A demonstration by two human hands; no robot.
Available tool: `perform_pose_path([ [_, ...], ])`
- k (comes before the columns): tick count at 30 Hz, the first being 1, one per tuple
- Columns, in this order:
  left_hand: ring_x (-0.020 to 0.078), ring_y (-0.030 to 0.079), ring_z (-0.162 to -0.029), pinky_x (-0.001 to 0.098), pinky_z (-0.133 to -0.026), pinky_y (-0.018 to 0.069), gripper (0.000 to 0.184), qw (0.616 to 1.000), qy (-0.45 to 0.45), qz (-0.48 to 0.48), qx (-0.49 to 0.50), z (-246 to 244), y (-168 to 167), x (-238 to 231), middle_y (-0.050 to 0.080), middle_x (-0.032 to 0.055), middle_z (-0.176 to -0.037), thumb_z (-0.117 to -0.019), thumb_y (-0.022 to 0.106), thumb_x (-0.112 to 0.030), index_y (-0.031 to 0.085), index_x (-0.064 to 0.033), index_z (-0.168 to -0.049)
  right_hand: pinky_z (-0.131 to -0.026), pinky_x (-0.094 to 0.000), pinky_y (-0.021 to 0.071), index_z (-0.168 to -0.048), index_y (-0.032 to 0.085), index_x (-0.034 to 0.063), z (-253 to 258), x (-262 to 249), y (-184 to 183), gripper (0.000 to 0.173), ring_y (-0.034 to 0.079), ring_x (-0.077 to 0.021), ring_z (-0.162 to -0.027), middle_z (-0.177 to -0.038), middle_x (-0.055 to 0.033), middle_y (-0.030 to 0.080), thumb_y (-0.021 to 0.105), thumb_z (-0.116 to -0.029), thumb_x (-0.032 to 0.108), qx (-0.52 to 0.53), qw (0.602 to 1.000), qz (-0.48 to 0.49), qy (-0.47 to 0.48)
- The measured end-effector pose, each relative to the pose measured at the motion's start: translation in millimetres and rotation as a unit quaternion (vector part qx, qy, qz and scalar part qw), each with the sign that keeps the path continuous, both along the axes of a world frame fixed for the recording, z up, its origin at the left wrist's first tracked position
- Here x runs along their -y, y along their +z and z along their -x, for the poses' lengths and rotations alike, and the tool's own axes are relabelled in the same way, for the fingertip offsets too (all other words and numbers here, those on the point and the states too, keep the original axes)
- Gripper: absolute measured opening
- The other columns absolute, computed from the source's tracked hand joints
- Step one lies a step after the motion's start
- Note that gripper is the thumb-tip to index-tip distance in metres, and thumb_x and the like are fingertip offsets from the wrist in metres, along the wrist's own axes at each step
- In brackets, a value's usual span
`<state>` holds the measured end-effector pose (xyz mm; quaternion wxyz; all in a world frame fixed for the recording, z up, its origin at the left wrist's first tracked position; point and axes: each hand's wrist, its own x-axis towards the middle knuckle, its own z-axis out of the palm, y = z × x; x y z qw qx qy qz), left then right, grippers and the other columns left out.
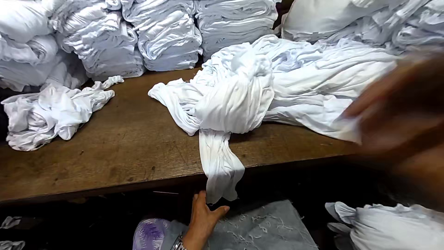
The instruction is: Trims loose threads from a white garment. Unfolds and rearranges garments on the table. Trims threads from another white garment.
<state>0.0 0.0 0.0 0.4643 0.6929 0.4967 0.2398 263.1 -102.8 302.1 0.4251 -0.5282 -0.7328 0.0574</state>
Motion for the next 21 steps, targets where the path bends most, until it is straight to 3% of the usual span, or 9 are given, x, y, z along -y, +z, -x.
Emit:
perform_pose_path([
  [1, 0.0278, 0.063, -0.115, 0.0446, -0.103, 0.0507, 0.066, 1.0, -0.01, -0.012, -0.013, -2.0, -8.0, -3.6, 0.067, 0.0177, -0.116, -0.0752, 0.085, -0.049, 0.07, -0.0012, -0.118, -0.059, -0.0233, 0.0519, -0.098, 0.069, 0.0107, 26.4, 10.4, -35.2, 0.011, 0.06, -0.0033, -0.067, -0.081, 0.0035, 0.066, 0.07, -0.0891, 0.017, 0.011, 0.997, 0.061, -0.039],
  [3, 0.0201, 0.071, -0.097, 0.0423, -0.093, 0.0565, 0.031, 0.999, -0.024, -0.044, -0.015, -0.9, -24.7, -6.3, 0.074, 0.0082, -0.095, -0.0868, 0.076, -0.035, 0.077, -0.0061, -0.1, -0.054, -0.0332, 0.0493, -0.092, 0.069, 0.007, 39.4, 26.4, -108.4, 0.016, 0.06, -0.0131, -0.062, -0.073, -0.0046, 0.064, 0.067, -0.0957, 0.022, -0.005, 0.988, 0.156, 0.004],
  [5, 0.0157, 0.071, -0.093, 0.0382, -0.09, 0.0582, 0.022, 0.999, -0.039, -0.017, 0.022, 11.0, -25.7, 1.3, 0.074, 0.0059, -0.094, -0.0925, 0.07, -0.024, 0.076, -0.005, -0.103, -0.051, -0.0351, 0.042, -0.087, 0.065, 0.004, 49.8, 40.4, -159.3, 0.026, 0.053, -0.0157, -0.057, -0.065, -0.0066, 0.056, 0.066, -0.1002, 0.026, -0.097, 0.961, 0.258, 0.003],
  [8, 0.0196, 0.074, -0.074, 0.0361, -0.066, 0.0631, 0.021, 0.978, -0.033, 0.145, 0.149, 36.5, 9.4, 28.0, 0.076, 0.0103, -0.088, -0.0963, 0.068, -0.01, 0.065, 0.0028, -0.113, -0.053, -0.0388, 0.0421, -0.084, 0.062, 0.002, 71.6, 56.7, -200.4, 0.033, 0.051, -0.0188, -0.057, -0.064, -0.0076, 0.053, 0.063, -0.1021, 0.03, -0.186, 0.921, 0.341, -0.025],
  [10, 0.024, 0.073, -0.066, 0.0365, -0.054, 0.06, 0.034, 0.955, 0.004, 0.215, 0.206, 48.9, 44.5, 48.1, 0.075, 0.0158, -0.084, -0.0955, 0.066, -0.002, 0.053, 0.0025, -0.127, -0.051, -0.0374, 0.0411, -0.086, 0.063, 0.0021, 84.0, 61.8, -210.3, 0.033, 0.05, -0.0176, -0.055, -0.063, -0.0069, 0.053, 0.062, -0.1033, 0.03, -0.219, 0.912, 0.347, -0.016],
  [14, 0.0283, 0.075, -0.074, 0.0383, -0.059, 0.0625, 0.054, 0.926, 0.023, 0.207, 0.314, 62.1, 91.2, 71.9, 0.074, 0.0232, -0.096, -0.0969, 0.06, 0.007, 0.04, -0.0012, -0.146, -0.05, -0.0295, 0.0402, -0.095, 0.066, 0.0016, 97.0, 62.3, -204.5, 0.022, 0.049, -0.0115, -0.055, -0.066, -0.0039, 0.055, 0.066, -0.1013, 0.023, -0.298, 0.899, 0.321, 0.015],
  [16, 0.0258, 0.075, -0.079, 0.0377, -0.063, 0.0633, 0.046, 0.921, -0.005, 0.171, 0.351, 65.1, 99.9, 77.2, 0.073, 0.0233, -0.105, -0.0988, 0.057, 0.007, 0.049, 0.0034, -0.144, -0.049, -0.025, 0.0387, -0.1, 0.066, 0.0004, 98.5, 63.2, -196.4, 0.018, 0.047, -0.0082, -0.054, -0.067, -0.0027, 0.055, 0.068, -0.0999, 0.018, -0.326, 0.898, 0.292, 0.04],
  [19, 0.0175, 0.072, -0.09, 0.0326, -0.076, 0.0619, 0.027, 0.929, -0.05, 0.133, 0.343, 68.7, 106.2, 81.7, 0.073, 0.0171, -0.113, -0.1019, 0.054, 0.003, 0.069, 0.007, -0.124, -0.048, -0.0237, 0.0352, -0.107, 0.065, -0.0019, 98.6, 68.9, -188.8, 0.024, 0.043, -0.0076, -0.054, -0.067, -0.0026, 0.051, 0.069, -0.0988, 0.02, -0.331, 0.901, 0.269, 0.076],
  [21, 0.0168, 0.073, -0.086, 0.0323, -0.072, 0.0623, 0.027, 0.933, -0.063, 0.139, 0.326, 67.2, 114.6, 84.1, 0.073, 0.017, -0.114, -0.1027, 0.054, 0.001, 0.069, 0.0073, -0.124, -0.05, -0.0253, 0.0376, -0.108, 0.065, -0.004, 99.6, 74.5, -186.0, 0.031, 0.046, -0.0097, -0.057, -0.071, -0.006, 0.054, 0.069, -0.0978, 0.025, -0.3, 0.92, 0.244, 0.063],
])
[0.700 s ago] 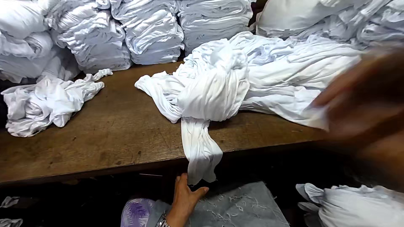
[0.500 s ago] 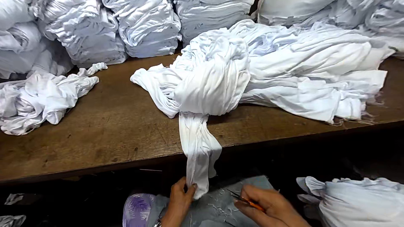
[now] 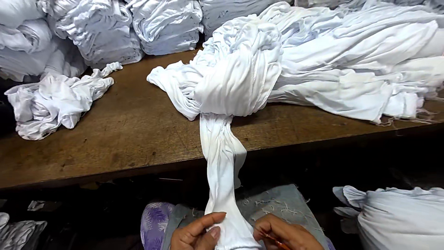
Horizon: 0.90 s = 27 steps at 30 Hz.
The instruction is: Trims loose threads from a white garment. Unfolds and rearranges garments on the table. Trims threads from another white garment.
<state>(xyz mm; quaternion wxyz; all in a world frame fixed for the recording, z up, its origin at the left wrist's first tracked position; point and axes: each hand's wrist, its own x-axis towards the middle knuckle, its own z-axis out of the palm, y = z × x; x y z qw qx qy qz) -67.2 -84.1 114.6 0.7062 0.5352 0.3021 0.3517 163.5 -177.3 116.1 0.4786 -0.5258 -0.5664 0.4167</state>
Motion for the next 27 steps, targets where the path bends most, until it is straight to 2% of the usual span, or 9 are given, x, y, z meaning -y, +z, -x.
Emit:
perform_pose_path([
  [5, 0.0214, 0.074, -0.085, 0.0373, -0.061, 0.0645, 0.032, 0.998, -0.047, -0.012, -0.035, 0.0, 16.9, 2.3, 0.07, 0.0167, -0.121, -0.106, 0.048, -0.003, 0.065, 0.006, -0.131, -0.06, -0.0301, 0.0476, -0.105, 0.069, -0.0054, 3.4, 9.7, 10.9, 0.028, 0.057, -0.0162, -0.068, -0.083, -0.0155, 0.065, 0.069, -0.095, 0.021, 0.089, 0.992, -0.072, -0.047],
  [7, 0.0231, 0.074, -0.091, 0.0396, -0.064, 0.0653, 0.034, 0.997, -0.064, -0.012, -0.028, -0.1, 19.8, 2.3, 0.067, 0.017, -0.127, -0.1062, 0.046, -0.002, 0.063, 0.0062, -0.134, -0.063, -0.036, 0.0498, -0.113, 0.07, -0.0024, 5.0, 10.1, 17.8, 0.042, 0.06, -0.0226, -0.073, -0.087, -0.0167, 0.065, 0.067, -0.0967, 0.037, 0.161, 0.983, -0.077, -0.038],
  [9, 0.025, 0.074, -0.095, 0.0419, -0.067, 0.0657, 0.035, 0.997, -0.076, -0.003, -0.009, -0.2, 20.5, 2.4, 0.065, 0.0186, -0.131, -0.1059, 0.045, -0.002, 0.061, 0.0075, -0.136, -0.063, -0.0419, 0.0515, -0.124, 0.067, -0.0005, 5.7, 9.9, 27.3, 0.06, 0.063, -0.0283, -0.077, -0.092, -0.0181, 0.066, 0.047, -0.103, 0.052, 0.261, 0.962, -0.074, -0.037],
  [11, 0.0291, 0.073, -0.095, 0.0467, -0.074, 0.0652, 0.038, 0.996, -0.085, 0.008, 0.021, -0.3, 19.1, 2.3, 0.063, 0.0223, -0.132, -0.1033, 0.05, -0.002, 0.057, 0.0104, -0.138, -0.062, -0.0439, 0.0512, -0.127, 0.068, 0.0011, 3.8, 9.9, 33.8, 0.055, 0.064, -0.0312, -0.079, -0.093, -0.0188, 0.066, 0.036, -0.1076, 0.042, 0.325, 0.942, -0.075, -0.047],
  [14, 0.0305, 0.073, -0.098, 0.0473, -0.083, 0.0646, 0.046, 0.999, -0.044, 0.027, 0.015, -3.5, 20.9, 4.1, 0.065, 0.0234, -0.126, -0.0894, 0.074, 0.002, 0.061, 0.0116, -0.132, -0.061, -0.0437, 0.0516, -0.124, 0.069, 0.0016, -3.1, 12.4, 35.6, 0.041, 0.065, -0.0328, -0.079, -0.092, -0.0193, 0.066, 0.043, -0.1084, 0.029, 0.369, 0.925, -0.071, -0.052],
  [18, 0.0232, 0.074, -0.083, 0.0385, -0.074, 0.0657, 0.039, 0.998, 0.032, 0.031, -0.047, -13.9, 15.7, 4.7, 0.072, 0.0183, -0.109, -0.0761, 0.084, 0.006, 0.072, 0.0082, -0.113, -0.06, -0.0441, 0.0514, -0.121, 0.069, 0.0007, -4.0, 16.8, 25.9, 0.036, 0.065, -0.033, -0.076, -0.09, -0.0193, 0.065, 0.047, -0.1073, 0.026, 0.363, 0.929, -0.058, -0.038],
  [21, 0.0217, 0.072, -0.079, 0.0365, -0.073, 0.0649, 0.027, 0.997, 0.042, 0.032, -0.057, -17.6, 6.8, 0.2, 0.072, 0.0171, -0.101, -0.0793, 0.082, 0.005, 0.075, 0.0071, -0.105, -0.06, -0.0438, 0.0518, -0.121, 0.069, 0.0015, 1.4, 19.8, 20.6, 0.036, 0.066, -0.0326, -0.077, -0.09, -0.0187, 0.066, 0.046, -0.1072, 0.026, 0.362, 0.93, -0.061, -0.035],
  [24, 0.0247, 0.073, -0.084, 0.0414, -0.077, 0.0648, 0.028, 0.999, -0.032, 0.039, -0.012, -13.0, 3.8, -3.9, 0.07, 0.0196, -0.112, -0.0901, 0.067, 0.005, 0.07, 0.0097, -0.117, -0.061, -0.0422, 0.0516, -0.121, 0.07, 0.001, 3.0, 19.1, 17.2, 0.036, 0.065, -0.032, -0.077, -0.088, -0.018, 0.066, 0.05, -0.1066, 0.027, 0.392, 0.914, -0.083, -0.065],
  [27, 0.0273, 0.074, -0.088, 0.0456, -0.08, 0.0644, 0.034, 0.995, -0.066, 0.074, 0.022, -10.5, 5.8, -3.5, 0.068, 0.0225, -0.119, -0.0919, 0.06, 0.008, 0.065, 0.0124, -0.125, -0.06, -0.0405, 0.0512, -0.122, 0.07, 0.0008, -3.8, 13.8, 15.3, 0.036, 0.064, -0.0307, -0.074, -0.085, -0.0159, 0.066, 0.053, -0.1056, 0.028, 0.44, 0.886, -0.115, -0.085],
])
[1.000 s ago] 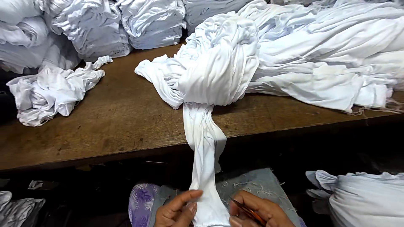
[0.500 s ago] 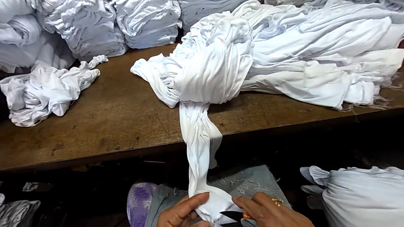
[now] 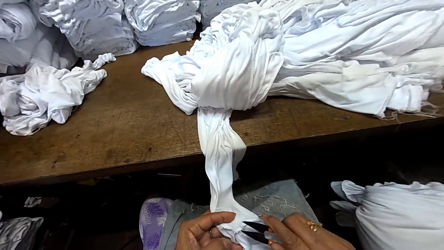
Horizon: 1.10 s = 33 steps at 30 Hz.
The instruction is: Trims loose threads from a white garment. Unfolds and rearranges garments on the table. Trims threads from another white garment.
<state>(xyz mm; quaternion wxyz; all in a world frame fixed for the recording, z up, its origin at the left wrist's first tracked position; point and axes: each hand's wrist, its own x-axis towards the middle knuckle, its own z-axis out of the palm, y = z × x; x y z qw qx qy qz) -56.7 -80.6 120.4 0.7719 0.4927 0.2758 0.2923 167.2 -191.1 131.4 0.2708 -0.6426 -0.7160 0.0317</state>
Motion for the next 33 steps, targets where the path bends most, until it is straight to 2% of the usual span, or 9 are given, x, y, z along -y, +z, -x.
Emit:
perform_pose_path([
  [5, 0.0275, 0.074, -0.086, 0.045, -0.08, 0.0651, 0.034, 0.999, 0.021, 0.041, -0.013, -1.0, 6.1, 1.4, 0.069, 0.0225, -0.117, -0.0903, 0.063, 0.013, 0.066, 0.0114, -0.124, -0.058, -0.0409, 0.0505, -0.123, 0.07, 0.0004, -5.9, -5.0, 1.9, 0.035, 0.064, -0.0309, -0.072, -0.083, -0.0151, 0.066, 0.055, -0.1052, 0.027, 0.039, 0.998, -0.002, 0.046],
  [7, 0.027, 0.074, -0.084, 0.0439, -0.079, 0.065, 0.036, 0.999, 0.016, 0.039, -0.018, -0.6, 6.9, 1.1, 0.071, 0.0224, -0.114, -0.0881, 0.069, 0.011, 0.067, 0.0105, -0.124, -0.057, -0.0403, 0.0496, -0.123, 0.07, 0.0009, -4.3, -5.2, 0.0, 0.035, 0.063, -0.0303, -0.071, -0.082, -0.0147, 0.066, 0.055, -0.105, 0.027, 0.035, 0.998, -0.003, 0.047],
  [12, 0.0256, 0.074, -0.079, 0.0429, -0.075, 0.0652, 0.039, 0.998, 0.006, 0.042, -0.042, -0.3, 9.2, 1.1, 0.073, 0.021, -0.107, -0.087, 0.07, 0.013, 0.066, 0.0101, -0.126, -0.057, -0.0397, 0.0494, -0.123, 0.07, 0.0007, 4.8, -6.7, -2.9, 0.036, 0.062, -0.0297, -0.07, -0.081, -0.0138, 0.065, 0.055, -0.1056, 0.028, 0.029, 0.999, -0.012, 0.039],
  [14, 0.026, 0.075, -0.081, 0.043, -0.076, 0.0656, 0.041, 0.998, 0.01, 0.028, -0.047, -0.9, 11.9, 1.4, 0.073, 0.021, -0.111, -0.0858, 0.07, 0.014, 0.066, 0.0102, -0.126, -0.057, -0.0394, 0.0493, -0.122, 0.071, 0.001, 4.4, -6.6, -3.4, 0.034, 0.062, -0.0291, -0.069, -0.081, -0.0132, 0.065, 0.055, -0.1053, 0.026, 0.032, 0.999, -0.01, 0.037],
  [18, 0.0269, 0.076, -0.085, 0.0431, -0.077, 0.0669, 0.042, 0.997, 0.031, -0.014, -0.07, -3.2, 17.3, 3.2, 0.069, 0.0213, -0.121, -0.0839, 0.072, 0.016, 0.066, 0.0104, -0.125, -0.057, -0.0397, 0.0487, -0.119, 0.071, 0.0007, 1.1, -5.8, -1.1, 0.033, 0.062, -0.0292, -0.068, -0.079, -0.0133, 0.065, 0.054, -0.1056, 0.026, 0.037, 0.998, -0.005, 0.041],
  [21, 0.0269, 0.076, -0.086, 0.0425, -0.077, 0.0672, 0.043, 0.994, 0.039, -0.048, -0.092, -6.2, 18.2, 6.0, 0.069, 0.0209, -0.121, -0.0831, 0.073, 0.015, 0.066, 0.0108, -0.125, -0.057, -0.0395, 0.049, -0.12, 0.071, 0.0012, 3.1, -7.5, -1.7, 0.034, 0.062, -0.0289, -0.068, -0.08, -0.0132, 0.065, 0.055, -0.1056, 0.027, 0.037, 0.999, -0.001, 0.04],
  [24, 0.025, 0.076, -0.089, 0.0398, -0.078, 0.0675, 0.044, 0.983, 0.045, -0.13, -0.119, -5.4, 13.6, 6.3, 0.068, 0.02, -0.123, -0.0846, 0.075, 0.011, 0.065, 0.0104, -0.128, -0.057, -0.0398, 0.05, -0.119, 0.072, 0.0015, 6.0, -9.7, -1.9, 0.033, 0.064, -0.029, -0.069, -0.081, -0.0132, 0.066, 0.055, -0.1056, 0.027, 0.027, 0.999, 0.009, 0.039],
  [29, 0.0215, 0.075, -0.088, 0.0369, -0.077, 0.0681, 0.042, 0.953, 0.06, -0.245, -0.167, -5.3, 15.4, 7.2, 0.068, 0.0181, -0.118, -0.0877, 0.075, 0.005, 0.065, 0.0093, -0.128, -0.056, -0.0394, 0.05, -0.112, 0.072, 0.0019, 8.0, -10.8, -1.8, 0.03, 0.064, -0.0287, -0.07, -0.08, -0.0131, 0.066, 0.054, -0.1058, 0.025, 0.0, 0.999, 0.028, 0.037],
  [33, 0.0196, 0.075, -0.088, 0.0347, -0.077, 0.0678, 0.041, 0.943, 0.06, -0.275, -0.18, -6.5, 15.4, 8.4, 0.068, 0.0181, -0.119, -0.0879, 0.075, 0.004, 0.066, 0.0092, -0.128, -0.055, -0.0394, 0.0497, -0.104, 0.072, 0.0029, 10.2, -11.8, -4.2, 0.028, 0.064, -0.0281, -0.068, -0.077, -0.0124, 0.065, 0.055, -0.105, 0.025, 0.006, 0.999, 0.021, 0.033],
])
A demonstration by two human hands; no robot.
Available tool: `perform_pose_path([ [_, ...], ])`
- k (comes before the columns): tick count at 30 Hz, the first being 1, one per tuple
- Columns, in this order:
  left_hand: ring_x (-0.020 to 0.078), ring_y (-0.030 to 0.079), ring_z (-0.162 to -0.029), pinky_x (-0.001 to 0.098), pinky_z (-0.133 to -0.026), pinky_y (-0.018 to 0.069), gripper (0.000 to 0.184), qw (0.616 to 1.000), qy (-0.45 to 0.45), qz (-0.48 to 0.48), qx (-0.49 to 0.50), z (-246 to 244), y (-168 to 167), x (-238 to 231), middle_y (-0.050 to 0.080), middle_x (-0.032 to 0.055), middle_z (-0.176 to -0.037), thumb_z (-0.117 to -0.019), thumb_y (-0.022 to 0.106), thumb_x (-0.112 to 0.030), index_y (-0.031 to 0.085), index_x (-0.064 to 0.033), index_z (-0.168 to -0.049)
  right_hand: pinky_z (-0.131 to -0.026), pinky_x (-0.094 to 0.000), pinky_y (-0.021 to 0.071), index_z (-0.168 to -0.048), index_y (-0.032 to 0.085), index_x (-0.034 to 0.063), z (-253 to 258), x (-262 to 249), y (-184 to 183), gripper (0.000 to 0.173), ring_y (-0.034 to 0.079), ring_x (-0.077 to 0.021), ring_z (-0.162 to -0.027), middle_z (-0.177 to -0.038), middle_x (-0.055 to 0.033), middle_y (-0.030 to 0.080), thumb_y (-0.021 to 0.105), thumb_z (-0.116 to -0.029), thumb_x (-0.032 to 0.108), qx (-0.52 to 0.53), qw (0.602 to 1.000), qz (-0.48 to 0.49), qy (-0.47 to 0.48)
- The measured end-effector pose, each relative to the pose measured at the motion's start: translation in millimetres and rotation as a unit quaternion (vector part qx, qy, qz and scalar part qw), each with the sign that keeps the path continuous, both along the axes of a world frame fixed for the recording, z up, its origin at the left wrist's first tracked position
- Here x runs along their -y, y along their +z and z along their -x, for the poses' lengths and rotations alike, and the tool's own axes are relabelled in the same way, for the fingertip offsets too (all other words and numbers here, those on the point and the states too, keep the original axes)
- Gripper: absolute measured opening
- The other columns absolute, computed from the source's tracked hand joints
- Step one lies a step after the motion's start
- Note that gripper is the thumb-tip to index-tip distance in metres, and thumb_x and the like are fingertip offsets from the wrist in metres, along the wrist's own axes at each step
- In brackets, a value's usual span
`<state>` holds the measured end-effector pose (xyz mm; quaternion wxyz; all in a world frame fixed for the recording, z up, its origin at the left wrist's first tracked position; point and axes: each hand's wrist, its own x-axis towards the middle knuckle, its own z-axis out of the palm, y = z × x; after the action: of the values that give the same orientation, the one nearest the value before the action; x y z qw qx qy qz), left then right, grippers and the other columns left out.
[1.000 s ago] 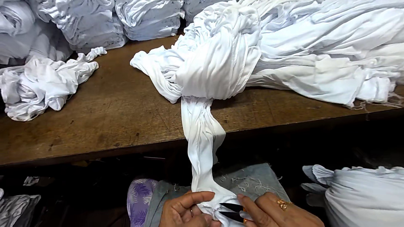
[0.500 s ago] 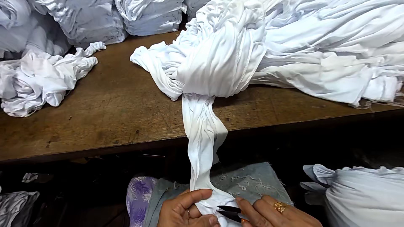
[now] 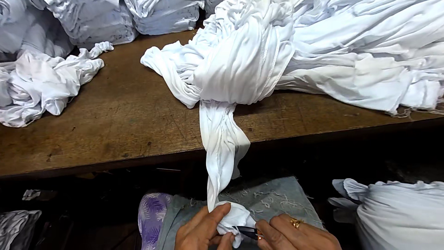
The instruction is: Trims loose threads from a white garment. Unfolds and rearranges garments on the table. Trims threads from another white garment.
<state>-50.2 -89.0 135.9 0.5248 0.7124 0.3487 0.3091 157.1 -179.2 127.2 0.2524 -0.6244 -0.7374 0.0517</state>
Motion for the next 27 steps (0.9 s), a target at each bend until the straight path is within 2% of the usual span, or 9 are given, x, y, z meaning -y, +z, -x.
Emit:
perform_pose_path([
  [3, 0.0215, 0.076, -0.088, 0.0369, -0.077, 0.0682, 0.045, 0.998, -0.002, 0.051, 0.025, 0.6, -0.5, -2.3, 0.067, 0.0187, -0.122, -0.0873, 0.075, 0.006, 0.063, 0.0098, -0.131, -0.061, -0.0375, 0.0536, -0.102, 0.071, 0.0007, -5.6, 0.7, -2.8, 0.028, 0.067, -0.0241, -0.072, -0.081, -0.0134, 0.068, 0.051, -0.1066, 0.02, -0.155, 0.987, 0.025, 0.022],
  [6, 0.026, 0.075, -0.088, 0.0408, -0.077, 0.0681, 0.05, 0.989, 0.01, 0.128, 0.072, 1.4, -0.2, -5.3, 0.067, 0.0201, -0.123, -0.0845, 0.076, 0.01, 0.061, 0.011, -0.132, -0.056, -0.0238, 0.0462, -0.117, 0.068, 0.0003, -13.5, 6.0, -3.2, 0.045, 0.053, -0.0069, -0.063, -0.08, -0.0027, 0.062, 0.034, -0.1138, 0.029, -0.518, 0.854, 0.041, -0.001],
  [8, 0.0269, 0.076, -0.089, 0.0413, -0.078, 0.0681, 0.051, 0.986, 0.01, 0.142, 0.084, 1.9, -0.4, -6.2, 0.066, 0.0204, -0.123, -0.0845, 0.075, 0.011, 0.06, 0.0116, -0.133, -0.054, -0.0228, 0.0419, -0.123, 0.065, 0.0066, -19.9, 6.1, 2.3, 0.048, 0.048, -0.0041, -0.061, -0.08, 0.0044, 0.056, 0.031, -0.1132, 0.039, -0.609, 0.792, 0.037, -0.017],
  [10, 0.0274, 0.075, -0.088, 0.0417, -0.078, 0.0679, 0.05, 0.984, 0.004, 0.148, 0.094, 1.7, 0.7, -6.3, 0.066, 0.0212, -0.123, -0.0849, 0.075, 0.011, 0.06, 0.0122, -0.133, -0.059, -0.0203, 0.0436, -0.127, 0.064, 0.0093, -20.8, 6.3, 1.5, 0.038, 0.051, -0.0018, -0.067, -0.088, 0.0042, 0.06, 0.043, -0.1107, 0.036, -0.554, 0.832, 0.023, -0.01],
  [13, 0.0277, 0.075, -0.09, 0.0421, -0.08, 0.0676, 0.051, 0.983, -0.011, 0.158, 0.097, 0.4, 4.3, -5.6, 0.065, 0.0216, -0.124, -0.0858, 0.073, 0.012, 0.058, 0.0131, -0.134, -0.065, -0.0208, 0.0497, -0.124, 0.062, -0.0038, -6.2, 1.8, 2.4, 0.036, 0.058, -0.0061, -0.075, -0.096, -0.0083, 0.066, 0.067, -0.1002, 0.022, -0.469, 0.883, 0.024, 0.014],
  [16, 0.0305, 0.075, -0.093, 0.0454, -0.083, 0.0663, 0.052, 0.97, -0.027, 0.208, 0.122, -0.6, 6.6, -7.2, 0.064, 0.0237, -0.127, -0.088, 0.07, 0.013, 0.054, 0.014, -0.137, -0.052, -0.0208, 0.0402, -0.118, 0.06, -0.0032, 0.7, -2.7, -0.9, 0.03, 0.049, -0.0058, -0.061, -0.079, -0.0028, 0.056, 0.069, -0.0967, 0.016, -0.51, 0.859, 0.043, -0.007],
  [21, 0.0352, 0.073, -0.099, 0.05, -0.085, 0.0652, 0.079, 0.95, -0.059, 0.253, 0.174, 6.1, 4.8, -10.5, 0.057, 0.0279, -0.138, -0.0727, 0.079, 0.019, 0.045, 0.0156, -0.144, -0.063, -0.0247, 0.05, -0.113, 0.065, -0.0046, -8.3, -3.9, -14.8, 0.032, 0.059, -0.0119, -0.074, -0.093, -0.0136, 0.067, 0.075, -0.0915, 0.017, -0.359, 0.933, 0.031, -0.017],
  [24, 0.0337, 0.071, -0.105, 0.0487, -0.087, 0.0648, 0.088, 0.967, -0.037, 0.204, 0.147, 0.6, -0.6, -6.8, 0.051, 0.0277, -0.142, -0.0671, 0.085, 0.015, 0.043, 0.0166, -0.144, -0.073, -0.0262, 0.0564, -0.106, 0.07, -0.0054, -1.0, -7.7, -18.4, 0.018, 0.065, -0.0135, -0.083, -0.095, -0.0133, 0.07, 0.072, -0.094, 0.008, -0.42, 0.907, 0.006, -0.013],
  [27, 0.0331, 0.069, -0.108, 0.0463, -0.087, 0.0655, 0.089, 0.991, 0.012, 0.091, 0.1, -8.0, -7.9, -0.4, 0.049, 0.0289, -0.141, -0.0732, 0.089, 0.001, 0.041, 0.0161, -0.146, -0.072, -0.0246, 0.0533, -0.099, 0.07, -0.0059, 5.5, -12.3, -14.3, 0.009, 0.062, -0.0128, -0.083, -0.091, -0.0112, 0.064, 0.068, -0.094, 0.001, -0.504, 0.863, 0.016, 0.011],
])
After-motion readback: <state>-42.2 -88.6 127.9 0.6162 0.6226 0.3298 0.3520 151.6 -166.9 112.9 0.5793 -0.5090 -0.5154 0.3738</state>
